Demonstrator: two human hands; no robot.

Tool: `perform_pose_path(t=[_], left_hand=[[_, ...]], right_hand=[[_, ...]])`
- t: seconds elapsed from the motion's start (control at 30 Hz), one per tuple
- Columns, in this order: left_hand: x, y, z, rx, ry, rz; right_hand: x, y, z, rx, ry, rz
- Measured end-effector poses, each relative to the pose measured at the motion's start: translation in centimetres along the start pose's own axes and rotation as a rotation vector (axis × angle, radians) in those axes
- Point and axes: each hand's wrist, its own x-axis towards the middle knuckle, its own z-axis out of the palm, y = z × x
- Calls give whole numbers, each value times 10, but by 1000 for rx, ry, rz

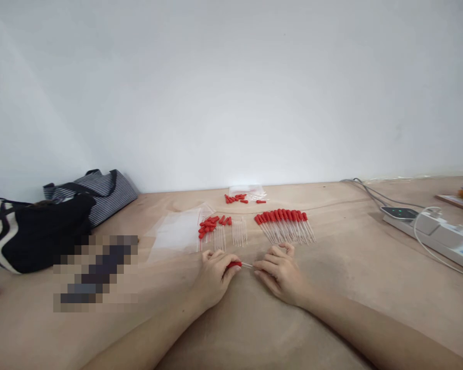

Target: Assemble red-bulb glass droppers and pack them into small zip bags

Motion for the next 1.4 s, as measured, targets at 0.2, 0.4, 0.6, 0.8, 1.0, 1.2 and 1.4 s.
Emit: perform_pose_path(t=[0.2, 0.4, 0.6, 0.8, 1.0, 1.2, 1.4], left_hand=[[-1, 4, 0, -30, -11, 29], [-3, 9, 0, -26, 7, 77], [-5, 13, -1, -42, 66, 122], [-6, 15, 0, -42, 87, 153], [-2, 8, -2, -30, 74, 140], [1, 0, -2, -28, 114, 153], [-3, 0, 1, -29, 124, 178]], right_hand=[[0, 4, 4, -25, 58, -53], [4, -1, -2, -44, 96, -146], [5, -8, 1, 8, 56, -59], [8, -11, -1, 69, -30, -30], [14, -7, -8, 92, -101, -4], [11, 3, -12, 14, -78, -73], [8, -3, -4, 41, -103, -38]])
